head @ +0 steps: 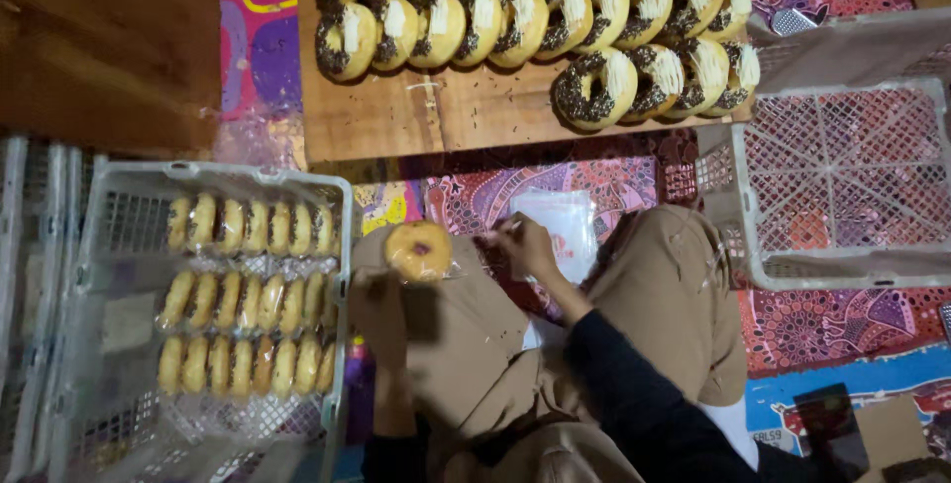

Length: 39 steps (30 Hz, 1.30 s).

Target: The person sits on the floor and individually places doughnuts into clear plastic bags, then places the sealed bags into a white plastic crate. The person handles both plain and chocolate-topped doughnuts.

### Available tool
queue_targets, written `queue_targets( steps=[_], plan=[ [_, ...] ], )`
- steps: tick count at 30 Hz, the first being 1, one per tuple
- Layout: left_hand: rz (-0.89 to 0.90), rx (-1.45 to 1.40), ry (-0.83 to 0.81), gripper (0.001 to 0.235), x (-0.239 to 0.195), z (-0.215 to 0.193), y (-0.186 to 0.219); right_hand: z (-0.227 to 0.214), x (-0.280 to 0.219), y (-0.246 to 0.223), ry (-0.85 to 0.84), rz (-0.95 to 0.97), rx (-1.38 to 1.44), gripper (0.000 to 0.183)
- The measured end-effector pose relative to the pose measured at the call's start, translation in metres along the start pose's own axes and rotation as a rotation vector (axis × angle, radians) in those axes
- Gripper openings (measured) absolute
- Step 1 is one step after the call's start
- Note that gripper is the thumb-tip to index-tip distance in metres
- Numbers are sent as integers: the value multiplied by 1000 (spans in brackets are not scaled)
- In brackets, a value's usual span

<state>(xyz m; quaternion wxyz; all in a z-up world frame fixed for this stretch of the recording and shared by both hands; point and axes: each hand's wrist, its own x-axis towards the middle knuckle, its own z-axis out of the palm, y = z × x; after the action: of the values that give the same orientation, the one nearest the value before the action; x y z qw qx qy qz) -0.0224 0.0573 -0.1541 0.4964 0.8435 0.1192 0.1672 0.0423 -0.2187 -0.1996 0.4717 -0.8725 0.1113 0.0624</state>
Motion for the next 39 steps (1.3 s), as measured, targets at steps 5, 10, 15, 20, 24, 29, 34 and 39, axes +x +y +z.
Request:
queue_targets(
  steps=[5, 10, 15, 20, 24, 29, 34, 39],
  plan=[
    [-138, -555, -87, 25, 57, 121, -12, -73, 36, 34, 85, -349, -712, 39],
    [93, 249, -108, 18, 74, 174, 15, -75, 41, 43, -64, -540, -724, 22],
    [385, 417, 5, 47, 60, 158, 77, -87, 41, 24, -349, -511, -692, 22],
    [37, -55, -772, 50, -2, 151, 123, -110, -34, 8, -426, -592, -872, 15],
    [74, -62, -730, 43, -51, 163, 168, -130, -65, 6, -97, -762, -479, 32],
    [768, 25, -571, 41, -66, 149, 215, -150, -58, -18, 79, -349, -465, 52],
    [-84, -942, -461, 65, -23, 147, 194, -157, -81, -89, -61, -354, -231, 67],
    [-868, -1547, -347, 36, 25, 156, 122, -201, -36, -142, -715, -492, -89, 61]
  ],
)
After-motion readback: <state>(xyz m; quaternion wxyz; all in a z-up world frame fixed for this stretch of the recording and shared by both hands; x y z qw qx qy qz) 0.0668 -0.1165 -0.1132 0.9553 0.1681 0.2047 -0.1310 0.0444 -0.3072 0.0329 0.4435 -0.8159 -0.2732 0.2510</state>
